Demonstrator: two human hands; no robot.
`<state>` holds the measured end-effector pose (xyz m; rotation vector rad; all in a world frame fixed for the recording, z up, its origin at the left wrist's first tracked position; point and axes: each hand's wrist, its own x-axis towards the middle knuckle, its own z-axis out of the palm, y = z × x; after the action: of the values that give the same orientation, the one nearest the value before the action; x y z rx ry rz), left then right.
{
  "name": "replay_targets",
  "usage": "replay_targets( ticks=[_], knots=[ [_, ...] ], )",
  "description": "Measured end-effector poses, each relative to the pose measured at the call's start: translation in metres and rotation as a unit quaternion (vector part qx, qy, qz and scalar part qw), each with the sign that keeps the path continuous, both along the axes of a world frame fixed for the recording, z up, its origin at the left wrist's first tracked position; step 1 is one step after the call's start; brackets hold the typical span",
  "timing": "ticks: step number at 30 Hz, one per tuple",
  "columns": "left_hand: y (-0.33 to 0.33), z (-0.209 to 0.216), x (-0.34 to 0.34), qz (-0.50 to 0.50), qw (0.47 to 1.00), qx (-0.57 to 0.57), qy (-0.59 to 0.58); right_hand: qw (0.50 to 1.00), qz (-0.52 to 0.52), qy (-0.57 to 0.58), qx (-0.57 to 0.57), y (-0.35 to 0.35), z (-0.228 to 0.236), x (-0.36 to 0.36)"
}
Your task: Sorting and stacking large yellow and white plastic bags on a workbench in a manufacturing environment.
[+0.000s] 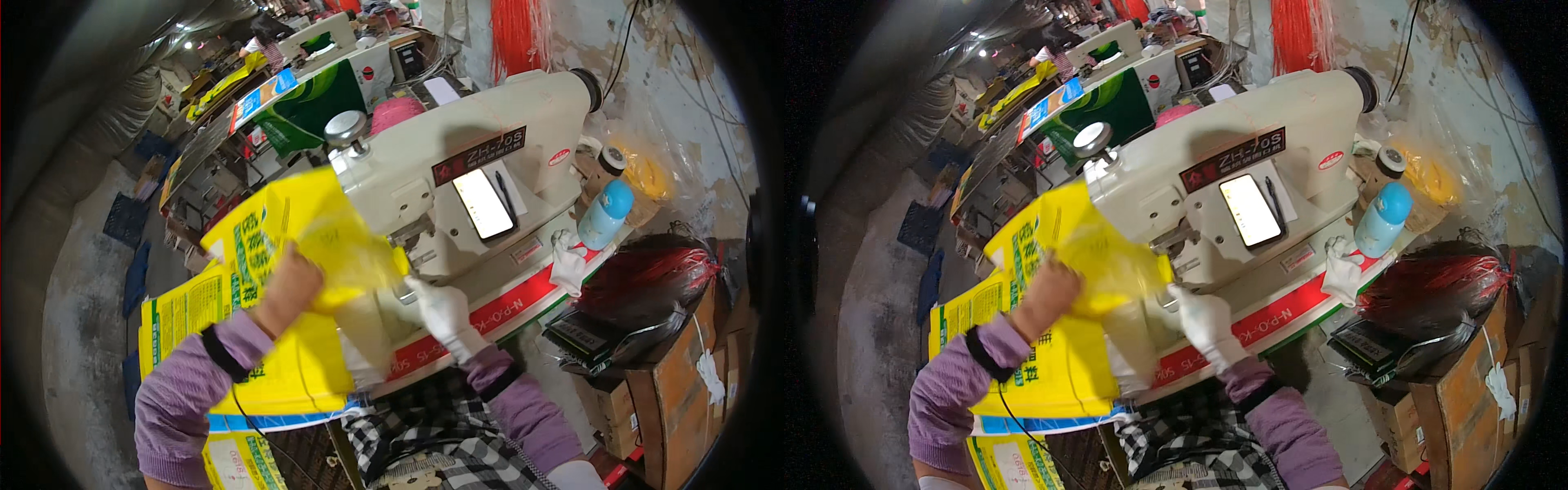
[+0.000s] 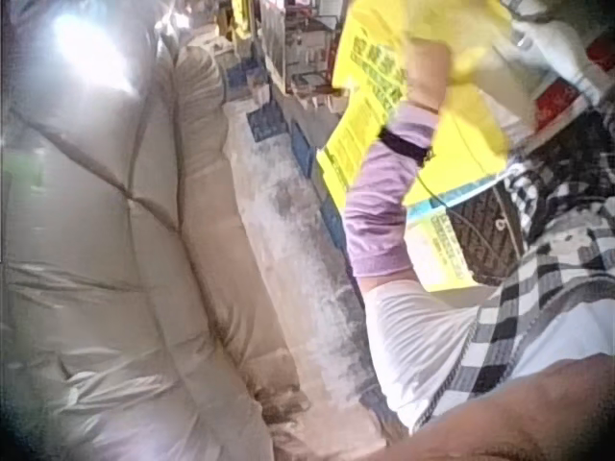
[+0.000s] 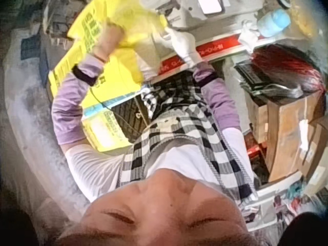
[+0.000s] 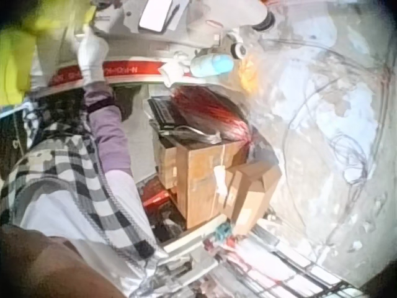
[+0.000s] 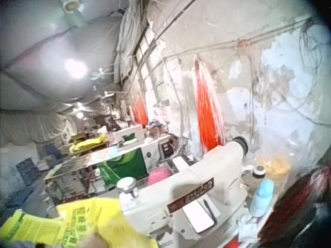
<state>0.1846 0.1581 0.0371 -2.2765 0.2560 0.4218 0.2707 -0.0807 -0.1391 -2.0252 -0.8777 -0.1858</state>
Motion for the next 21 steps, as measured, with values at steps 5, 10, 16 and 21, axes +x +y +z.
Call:
replay_targets(
  ticks=[5, 10, 16, 21],
  knots=[
    [-0.026, -0.016, -0.08, 0.158, 0.777, -0.594, 0.134, 0.845, 0.021, 0.44, 0.305, 0.058, -0.048, -0.056],
    [-0.055, -0.022, -0.097, 0.534, 0.344, -0.748, 0.19, 0.711, 0.263, 0.611, 0.227, 0.031, 0.014, -0.131],
    [-0.104, 0.025, -0.045, 0.219, 0.732, -0.631, 0.134, 0.711, 0.127, 0.601, 0.343, 0.011, 0.058, -0.1],
    [-0.128, 0.037, 0.023, -0.172, 0.955, -0.241, 0.015, 0.638, 0.104, 0.653, 0.395, 0.042, 0.055, -0.148]
  ],
)
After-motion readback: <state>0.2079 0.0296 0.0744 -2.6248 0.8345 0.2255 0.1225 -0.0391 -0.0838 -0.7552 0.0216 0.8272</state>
